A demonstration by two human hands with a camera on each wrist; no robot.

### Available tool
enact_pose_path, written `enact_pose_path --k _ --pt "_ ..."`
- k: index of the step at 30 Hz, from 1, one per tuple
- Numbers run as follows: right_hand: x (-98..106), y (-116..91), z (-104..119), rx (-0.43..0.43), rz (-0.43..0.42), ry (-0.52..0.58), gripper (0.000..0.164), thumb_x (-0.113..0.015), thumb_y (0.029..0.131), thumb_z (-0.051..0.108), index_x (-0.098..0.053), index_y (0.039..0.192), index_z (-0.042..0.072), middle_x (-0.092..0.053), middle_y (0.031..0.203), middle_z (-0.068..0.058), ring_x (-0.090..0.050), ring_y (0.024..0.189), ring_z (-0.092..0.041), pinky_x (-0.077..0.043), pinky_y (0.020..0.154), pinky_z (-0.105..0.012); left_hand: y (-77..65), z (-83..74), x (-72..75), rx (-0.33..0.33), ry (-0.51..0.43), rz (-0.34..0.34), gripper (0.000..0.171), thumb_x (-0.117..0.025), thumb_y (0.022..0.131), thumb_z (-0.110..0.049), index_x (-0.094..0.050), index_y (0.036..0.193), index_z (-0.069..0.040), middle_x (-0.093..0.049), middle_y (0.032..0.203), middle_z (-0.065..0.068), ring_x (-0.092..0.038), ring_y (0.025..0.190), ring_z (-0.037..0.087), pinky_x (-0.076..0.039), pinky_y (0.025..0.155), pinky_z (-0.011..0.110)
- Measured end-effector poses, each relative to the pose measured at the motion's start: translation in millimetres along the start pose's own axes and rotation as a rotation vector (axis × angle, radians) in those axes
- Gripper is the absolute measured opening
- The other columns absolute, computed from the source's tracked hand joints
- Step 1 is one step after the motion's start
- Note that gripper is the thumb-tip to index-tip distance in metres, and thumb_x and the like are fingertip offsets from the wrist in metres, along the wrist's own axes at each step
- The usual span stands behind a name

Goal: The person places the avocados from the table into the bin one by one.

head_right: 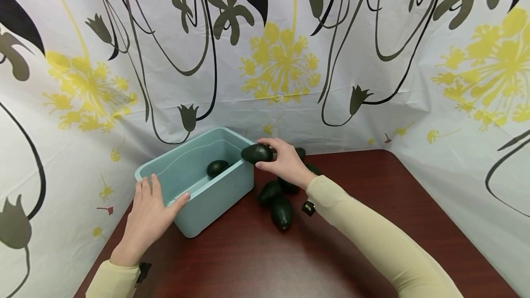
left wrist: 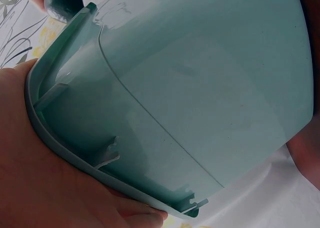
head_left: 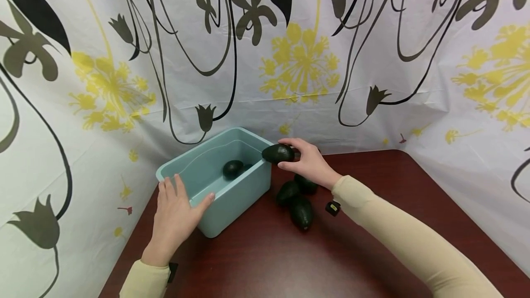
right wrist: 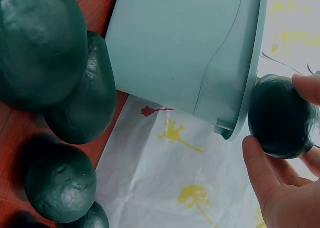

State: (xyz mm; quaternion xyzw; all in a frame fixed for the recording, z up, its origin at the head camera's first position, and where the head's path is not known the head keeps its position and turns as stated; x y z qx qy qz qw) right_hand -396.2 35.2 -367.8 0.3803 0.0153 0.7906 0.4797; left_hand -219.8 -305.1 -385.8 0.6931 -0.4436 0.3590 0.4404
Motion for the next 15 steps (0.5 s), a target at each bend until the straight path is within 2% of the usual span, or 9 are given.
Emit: enact_pose_path --k 7,15 --pt "-3.4 7.0 2.6 0.003 0.01 0.002 0.061 -0.077 0.087 0.048 -0.05 0.142 0.046 -0.05 0.139 0.014 -0.056 0.117 -0.012 -0.052 0.093 -0.039 0.3 0.9 -0.9 0.002 -0.002 0.009 0.126 -0.04 0.084 -0.087 -0.003 0.157 0.01 -0.005 0.158 0.039 -0.005 0.145 0.057 -0.028 0.104 0.072" --pt "-6.3 17.2 8.8 0.014 0.014 0.002 0.061 -0.078 0.088 0.044 -0.051 0.142 0.043 -0.05 0.14 0.011 -0.056 0.119 -0.017 -0.052 0.092 -0.042 -0.4 1.5 -1.2 -0.007 -0.007 -0.005 0.125 -0.041 0.085 -0.086 -0.005 0.157 0.01 -0.006 0.158 0.039 -0.006 0.145 0.057 -0.028 0.105 0.072"
Point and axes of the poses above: each hand's wrist, its own y-axis towards the middle knuckle, its own x-axis out of the back of the hand, z = x × y, the point moved 3 cm from there along y, towards the middle knuckle
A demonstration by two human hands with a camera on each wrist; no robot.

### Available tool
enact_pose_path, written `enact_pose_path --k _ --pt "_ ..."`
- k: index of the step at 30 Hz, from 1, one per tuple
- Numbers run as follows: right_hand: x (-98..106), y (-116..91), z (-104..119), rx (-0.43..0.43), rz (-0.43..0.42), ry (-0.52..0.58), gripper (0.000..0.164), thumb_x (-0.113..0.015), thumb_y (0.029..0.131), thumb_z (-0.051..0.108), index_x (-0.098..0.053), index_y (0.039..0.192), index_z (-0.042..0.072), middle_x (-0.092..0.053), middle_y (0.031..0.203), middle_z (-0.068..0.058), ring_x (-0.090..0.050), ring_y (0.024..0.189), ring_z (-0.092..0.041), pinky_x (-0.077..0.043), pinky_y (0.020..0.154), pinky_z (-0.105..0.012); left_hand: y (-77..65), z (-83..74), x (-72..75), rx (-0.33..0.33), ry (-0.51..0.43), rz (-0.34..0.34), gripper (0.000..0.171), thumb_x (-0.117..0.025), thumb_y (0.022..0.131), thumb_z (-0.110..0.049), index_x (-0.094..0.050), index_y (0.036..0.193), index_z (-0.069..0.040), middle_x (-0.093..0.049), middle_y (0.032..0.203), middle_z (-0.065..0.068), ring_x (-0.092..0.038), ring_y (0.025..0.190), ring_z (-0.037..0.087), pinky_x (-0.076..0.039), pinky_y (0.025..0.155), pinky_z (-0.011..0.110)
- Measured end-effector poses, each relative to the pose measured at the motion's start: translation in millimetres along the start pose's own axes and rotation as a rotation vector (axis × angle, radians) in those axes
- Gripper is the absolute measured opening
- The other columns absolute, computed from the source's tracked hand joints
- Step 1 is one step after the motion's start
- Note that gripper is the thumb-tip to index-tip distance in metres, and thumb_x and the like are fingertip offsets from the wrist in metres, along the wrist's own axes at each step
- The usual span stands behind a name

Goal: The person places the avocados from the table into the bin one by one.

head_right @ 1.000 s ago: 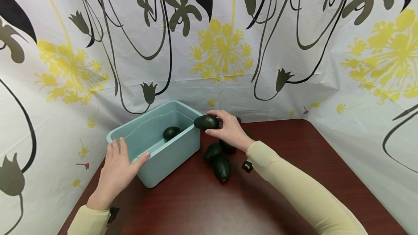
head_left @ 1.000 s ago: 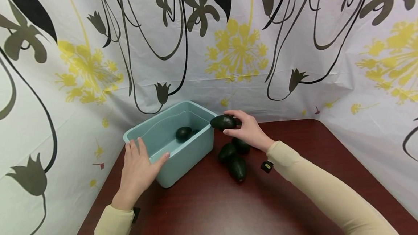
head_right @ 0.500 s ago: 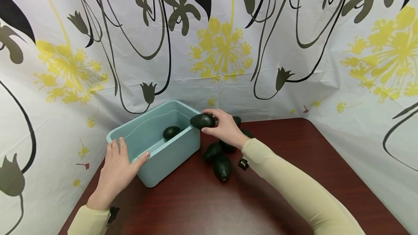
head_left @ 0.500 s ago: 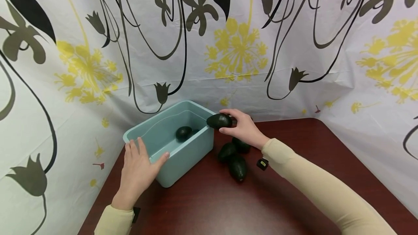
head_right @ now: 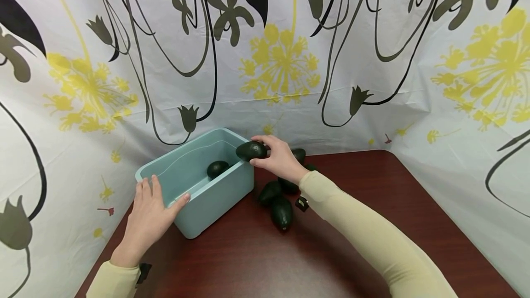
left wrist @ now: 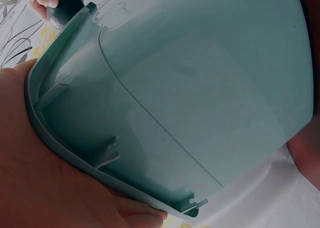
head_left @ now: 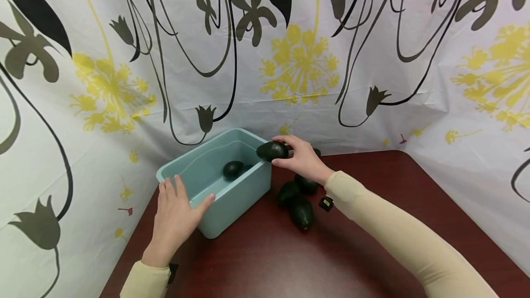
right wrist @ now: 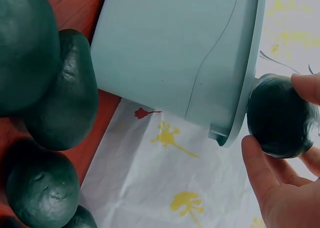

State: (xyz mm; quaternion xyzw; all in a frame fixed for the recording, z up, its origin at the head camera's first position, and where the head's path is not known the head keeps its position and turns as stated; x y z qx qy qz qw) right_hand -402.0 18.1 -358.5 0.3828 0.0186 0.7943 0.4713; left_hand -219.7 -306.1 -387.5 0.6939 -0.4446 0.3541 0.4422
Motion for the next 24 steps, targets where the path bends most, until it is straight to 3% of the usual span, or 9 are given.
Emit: enact_pose_path --k 7,15,24 --pt "-3.7 7.4 2.8 0.015 0.015 0.021 0.063 -0.078 0.089 0.041 -0.05 0.145 0.04 -0.05 0.141 0.007 -0.058 0.118 -0.02 -0.052 0.094 -0.042 -0.5 -0.8 0.3 -0.002 -0.001 -0.004 0.125 -0.042 0.085 -0.085 -0.006 0.156 0.011 -0.007 0.158 0.04 -0.008 0.145 0.057 -0.029 0.103 0.073" --pt "-8.9 13.3 3.3 0.021 0.014 0.034 0.062 -0.078 0.089 0.04 -0.051 0.144 0.04 -0.051 0.139 0.007 -0.058 0.115 -0.013 -0.052 0.094 -0.038 0.0 -0.7 0.0 0.006 0.001 -0.001 0.125 -0.041 0.085 -0.086 -0.006 0.157 0.01 -0.007 0.158 0.039 -0.008 0.145 0.057 -0.031 0.102 0.073" --pt "-11.6 19.5 7.2 0.031 0.031 0.049 0.063 -0.078 0.09 0.035 -0.05 0.146 0.036 -0.052 0.137 0.006 -0.057 0.118 -0.019 -0.049 0.098 -0.043 -0.6 -1.1 0.5 -0.001 0.003 -0.008 0.125 -0.042 0.085 -0.085 -0.007 0.157 0.011 -0.007 0.158 0.039 -0.009 0.145 0.057 -0.03 0.103 0.073"
Point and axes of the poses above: each hand's wrist, its own y-axis towards the middle knuckle, its own x-axis out of the back of the hand, z = x × y, the point moved 3 cm from there along y, towards the middle knuckle
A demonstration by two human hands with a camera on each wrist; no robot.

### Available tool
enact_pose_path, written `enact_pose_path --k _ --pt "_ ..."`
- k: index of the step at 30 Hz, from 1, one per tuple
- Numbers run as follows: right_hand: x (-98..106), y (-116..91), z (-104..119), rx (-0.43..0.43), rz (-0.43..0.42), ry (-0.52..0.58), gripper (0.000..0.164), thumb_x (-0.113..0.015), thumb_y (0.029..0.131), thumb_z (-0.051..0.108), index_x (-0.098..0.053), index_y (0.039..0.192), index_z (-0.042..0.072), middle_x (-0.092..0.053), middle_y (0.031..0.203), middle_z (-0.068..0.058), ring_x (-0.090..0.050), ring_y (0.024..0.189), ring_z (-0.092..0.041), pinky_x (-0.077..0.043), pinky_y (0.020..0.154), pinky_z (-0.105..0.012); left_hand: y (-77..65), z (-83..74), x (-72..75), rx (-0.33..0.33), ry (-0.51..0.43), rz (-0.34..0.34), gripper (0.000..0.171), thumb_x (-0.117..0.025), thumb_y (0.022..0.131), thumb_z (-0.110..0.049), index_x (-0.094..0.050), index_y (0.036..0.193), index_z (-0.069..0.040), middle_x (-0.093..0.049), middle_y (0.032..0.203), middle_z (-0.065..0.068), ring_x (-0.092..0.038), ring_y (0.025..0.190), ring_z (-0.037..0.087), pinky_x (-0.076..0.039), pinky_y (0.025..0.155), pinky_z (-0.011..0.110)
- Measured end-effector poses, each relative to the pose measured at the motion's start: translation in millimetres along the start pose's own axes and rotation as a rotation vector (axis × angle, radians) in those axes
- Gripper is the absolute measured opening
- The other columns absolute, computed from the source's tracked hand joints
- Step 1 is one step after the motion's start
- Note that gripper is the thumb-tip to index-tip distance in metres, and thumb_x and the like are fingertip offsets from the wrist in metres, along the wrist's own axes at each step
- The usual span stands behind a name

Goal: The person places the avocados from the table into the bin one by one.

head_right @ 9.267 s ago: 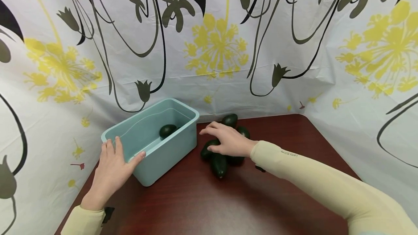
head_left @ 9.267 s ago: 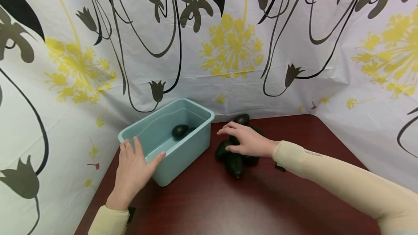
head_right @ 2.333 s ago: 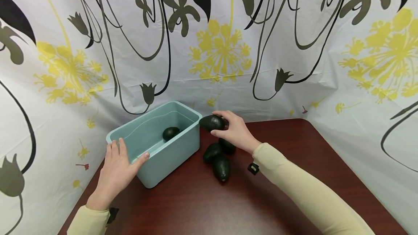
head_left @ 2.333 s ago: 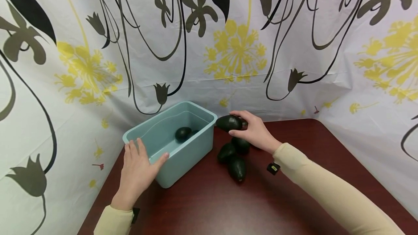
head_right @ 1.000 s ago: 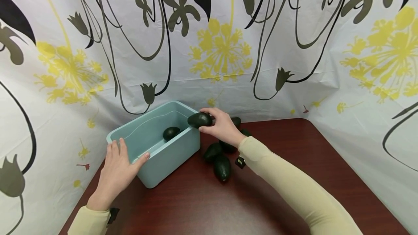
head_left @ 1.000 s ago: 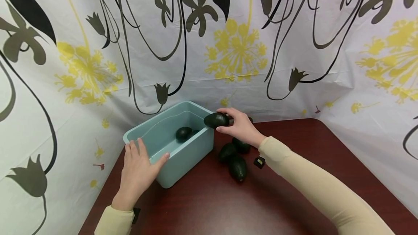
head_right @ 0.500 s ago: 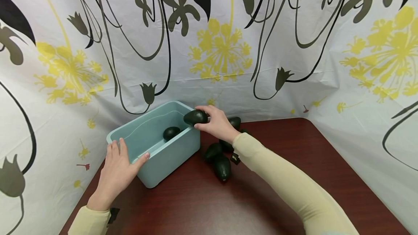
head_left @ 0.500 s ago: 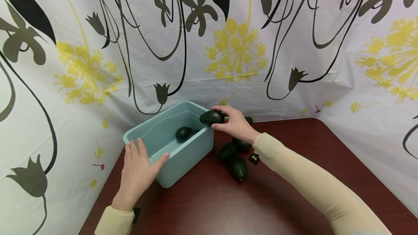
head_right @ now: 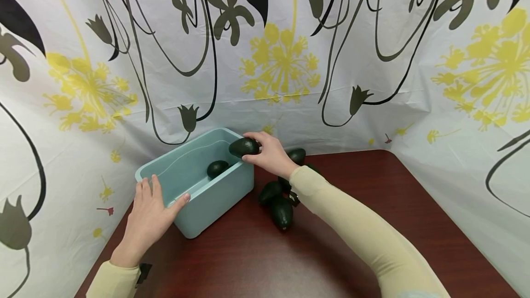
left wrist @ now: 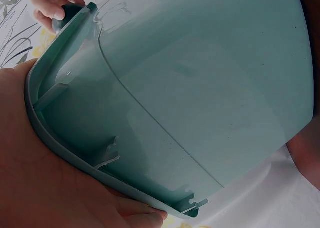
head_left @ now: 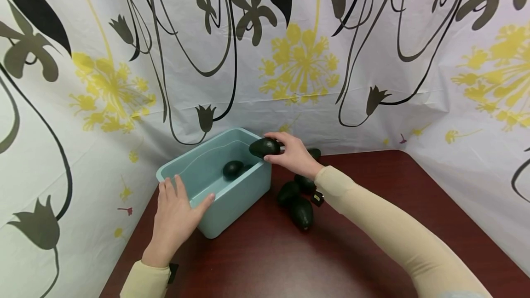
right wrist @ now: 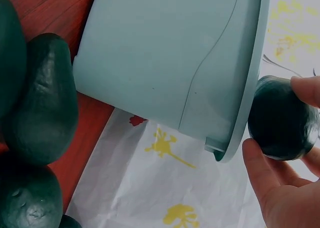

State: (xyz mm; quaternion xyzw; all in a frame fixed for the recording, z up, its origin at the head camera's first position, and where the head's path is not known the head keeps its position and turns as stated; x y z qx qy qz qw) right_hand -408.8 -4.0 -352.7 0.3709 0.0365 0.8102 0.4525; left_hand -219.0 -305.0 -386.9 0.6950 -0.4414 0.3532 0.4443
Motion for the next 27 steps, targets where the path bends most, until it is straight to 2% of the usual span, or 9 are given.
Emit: enact_pose_path --k 9,18,27 --pt "-7.3 12.7 0.5 0.011 -0.002 -0.103 0.062 -0.078 0.089 0.041 -0.051 0.145 0.037 -0.053 0.136 0.009 -0.055 0.115 -0.014 -0.05 0.093 -0.039 -0.1 -0.1 0.0 0.005 0.005 0.011 0.125 -0.041 0.085 -0.086 -0.007 0.157 0.01 -0.007 0.158 0.039 -0.009 0.144 0.058 -0.032 0.101 0.073" --pt "-17.0 21.5 5.9 0.012 0.019 -0.12 0.063 -0.078 0.089 0.038 -0.051 0.146 0.033 -0.053 0.135 0.005 -0.054 0.113 -0.013 -0.052 0.091 -0.034 0.4 0.3 0.9 0.0 0.006 0.008 0.124 -0.042 0.086 -0.085 -0.007 0.157 0.011 -0.007 0.158 0.039 -0.007 0.145 0.058 -0.029 0.103 0.073" --pt "-28.2 26.3 6.6 0.015 0.031 -0.145 0.064 -0.078 0.09 0.038 -0.05 0.147 0.032 -0.052 0.137 0.006 -0.054 0.104 -0.013 -0.05 0.082 -0.036 1.3 -0.1 0.5 -0.001 0.006 0.011 0.124 -0.042 0.086 -0.085 -0.007 0.157 0.011 -0.007 0.158 0.04 -0.007 0.145 0.058 -0.029 0.104 0.072"
Point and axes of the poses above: each hand's wrist, its own y-axis towards the middle knuckle, its own x-axis out of the back of the hand, z = x × y, the point moved 3 cm from there along y, towards the middle knuckle
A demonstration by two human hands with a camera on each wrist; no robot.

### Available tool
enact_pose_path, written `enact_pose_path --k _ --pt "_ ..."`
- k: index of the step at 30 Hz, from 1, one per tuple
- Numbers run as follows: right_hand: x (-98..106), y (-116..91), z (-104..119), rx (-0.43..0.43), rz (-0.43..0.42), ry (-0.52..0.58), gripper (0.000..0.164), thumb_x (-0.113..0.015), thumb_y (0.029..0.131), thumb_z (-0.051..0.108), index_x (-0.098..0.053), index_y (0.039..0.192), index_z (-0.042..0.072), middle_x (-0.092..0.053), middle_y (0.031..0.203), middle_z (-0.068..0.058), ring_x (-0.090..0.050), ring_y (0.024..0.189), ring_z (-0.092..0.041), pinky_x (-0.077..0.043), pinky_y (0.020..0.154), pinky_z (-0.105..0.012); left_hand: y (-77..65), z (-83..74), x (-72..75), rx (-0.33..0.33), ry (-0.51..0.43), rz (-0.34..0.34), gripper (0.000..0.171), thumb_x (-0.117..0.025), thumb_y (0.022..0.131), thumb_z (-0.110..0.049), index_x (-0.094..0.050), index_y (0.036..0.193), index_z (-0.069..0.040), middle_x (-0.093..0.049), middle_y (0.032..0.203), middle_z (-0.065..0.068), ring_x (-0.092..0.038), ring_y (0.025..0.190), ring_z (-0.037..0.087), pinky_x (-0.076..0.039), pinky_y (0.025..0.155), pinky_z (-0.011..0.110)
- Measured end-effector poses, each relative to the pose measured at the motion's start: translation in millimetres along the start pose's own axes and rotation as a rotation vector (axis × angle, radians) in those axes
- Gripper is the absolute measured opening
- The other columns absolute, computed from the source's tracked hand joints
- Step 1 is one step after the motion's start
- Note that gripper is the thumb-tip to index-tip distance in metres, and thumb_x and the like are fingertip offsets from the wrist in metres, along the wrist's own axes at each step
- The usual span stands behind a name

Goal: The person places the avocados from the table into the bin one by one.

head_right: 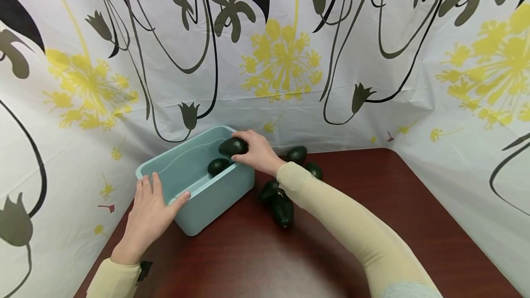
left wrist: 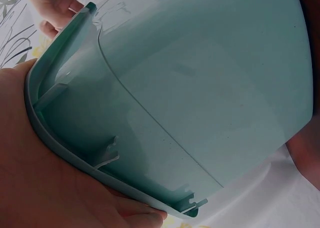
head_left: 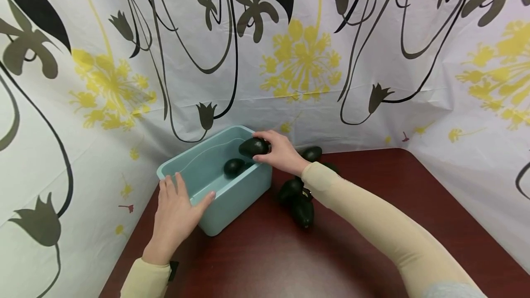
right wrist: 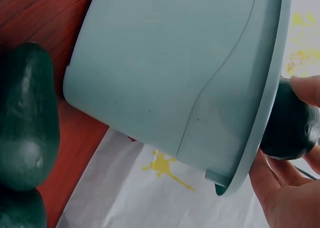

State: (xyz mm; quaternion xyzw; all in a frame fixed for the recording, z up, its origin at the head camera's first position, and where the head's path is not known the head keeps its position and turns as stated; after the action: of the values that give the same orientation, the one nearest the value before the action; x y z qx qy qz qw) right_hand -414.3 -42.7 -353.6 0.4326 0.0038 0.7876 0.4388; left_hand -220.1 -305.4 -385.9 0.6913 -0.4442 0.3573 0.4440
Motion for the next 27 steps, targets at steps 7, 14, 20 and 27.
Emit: enact_pose_path --k 7,14,20,27 --pt "-8.5 2.0 0.4 0.029 0.005 -0.018 0.064 -0.078 0.089 0.038 -0.05 0.146 0.033 -0.051 0.139 0.006 -0.054 0.111 -0.014 -0.05 0.086 -0.038 -0.2 -0.2 -0.6 -0.004 0.0 -0.009 0.123 -0.043 0.086 -0.084 -0.007 0.156 0.011 -0.007 0.158 0.04 -0.007 0.145 0.058 -0.029 0.104 0.072" --pt "-13.1 3.1 2.2 0.028 -0.006 -0.027 0.063 -0.08 0.088 0.036 -0.053 0.144 0.033 -0.053 0.133 0.006 -0.055 0.111 -0.015 -0.05 0.088 -0.04 0.0 0.8 -0.8 0.001 -0.001 -0.004 0.124 -0.042 0.086 -0.085 -0.007 0.156 0.011 -0.006 0.158 0.04 -0.007 0.145 0.058 -0.028 0.104 0.073" --pt "-16.1 4.9 2.7 0.031 0.002 -0.023 0.063 -0.079 0.088 0.035 -0.053 0.145 0.032 -0.053 0.133 0.007 -0.054 0.115 -0.016 -0.05 0.091 -0.041 -0.4 0.2 0.1 0.003 0.004 -0.005 0.124 -0.042 0.085 -0.085 -0.008 0.156 0.011 -0.007 0.158 0.04 -0.007 0.145 0.058 -0.028 0.104 0.072" --pt "-17.2 5.5 4.1 0.031 0.022 -0.025 0.063 -0.078 0.089 0.036 -0.051 0.146 0.031 -0.052 0.134 0.007 -0.053 0.119 -0.016 -0.049 0.095 -0.042 0.3 -0.2 -0.2 0.007 0.0 0.0 0.124 -0.042 0.085 -0.085 -0.007 0.157 0.01 -0.006 0.158 0.039 -0.008 0.144 0.058 -0.03 0.103 0.073"
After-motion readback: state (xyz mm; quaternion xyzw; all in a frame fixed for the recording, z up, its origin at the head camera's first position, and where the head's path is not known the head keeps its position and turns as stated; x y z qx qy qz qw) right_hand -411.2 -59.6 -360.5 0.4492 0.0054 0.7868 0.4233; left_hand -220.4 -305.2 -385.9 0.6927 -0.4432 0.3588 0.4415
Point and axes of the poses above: each hand's wrist, its own y-axis towards the middle knuckle, its own x-axis out of the back of the hand, z = x × y, the point moved 3 cm from there along y, towards the middle knuckle
